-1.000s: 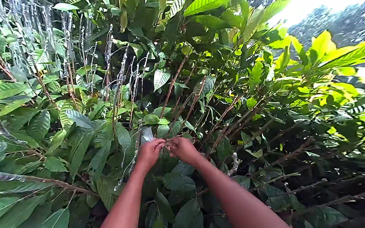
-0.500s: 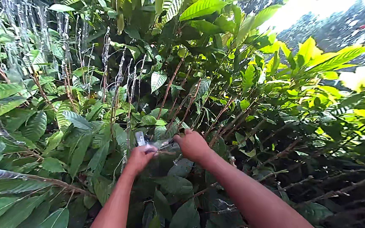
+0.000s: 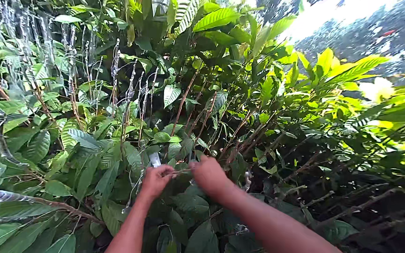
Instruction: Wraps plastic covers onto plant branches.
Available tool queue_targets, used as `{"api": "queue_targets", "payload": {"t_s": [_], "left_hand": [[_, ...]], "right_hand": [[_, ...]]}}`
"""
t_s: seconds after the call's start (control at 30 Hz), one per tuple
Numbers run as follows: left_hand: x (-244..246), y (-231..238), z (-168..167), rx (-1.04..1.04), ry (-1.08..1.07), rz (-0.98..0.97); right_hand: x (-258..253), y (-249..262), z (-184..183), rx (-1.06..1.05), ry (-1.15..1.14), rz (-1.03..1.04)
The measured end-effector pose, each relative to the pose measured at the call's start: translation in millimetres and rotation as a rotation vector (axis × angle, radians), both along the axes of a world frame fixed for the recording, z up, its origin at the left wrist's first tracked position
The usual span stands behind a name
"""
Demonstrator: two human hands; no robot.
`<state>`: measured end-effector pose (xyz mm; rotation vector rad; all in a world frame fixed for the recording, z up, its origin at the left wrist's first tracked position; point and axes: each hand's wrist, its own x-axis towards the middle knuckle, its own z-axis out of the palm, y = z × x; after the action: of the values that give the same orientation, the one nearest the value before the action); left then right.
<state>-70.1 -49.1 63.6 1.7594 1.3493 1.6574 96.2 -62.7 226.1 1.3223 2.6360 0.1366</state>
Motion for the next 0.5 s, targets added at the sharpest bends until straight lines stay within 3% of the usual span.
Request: {"api": "queue_targets", "payload": {"t_s": [0.1,0.17,0.23,0.33,0.4,0.47,0.5], "left_hand": [[13.2,-1.7,6.9,-0.072,0.057,0.063],[18.4,-5.0,2.6,-0.109,0.172,0.025],[13.4,-3.6,-1.1,-0.047,0.111,0.008],[12.7,-0.5,4.8,-0.033,-0.070,0.062],[20.9,-4.7,10.5,-0.110,0.012,0.081],[26.8,-10.4,11.3,-0.125,0.137,0.053],[27.3,-10.9,9.0,-0.105,0.167,0.048]], "right_hand": [[-26.1,-40.8,-2.2,-0.215,0.070,0.142],[-16.6,0.5,22.7,-0.374,0.194,0.133],[6.9,28.8,17.2,-0.210,0.098,0.078],[-4.4,-26.6,-23.0,0.034,0.018,0.139],[-22.0,-41.1,-12.7,-0.126,0.127,0.176],[-17.7,1.7,18.6,-0.345,0.289,0.103],[-6.4,26.2,24.2,-0.358,0.279,0.054]]}}
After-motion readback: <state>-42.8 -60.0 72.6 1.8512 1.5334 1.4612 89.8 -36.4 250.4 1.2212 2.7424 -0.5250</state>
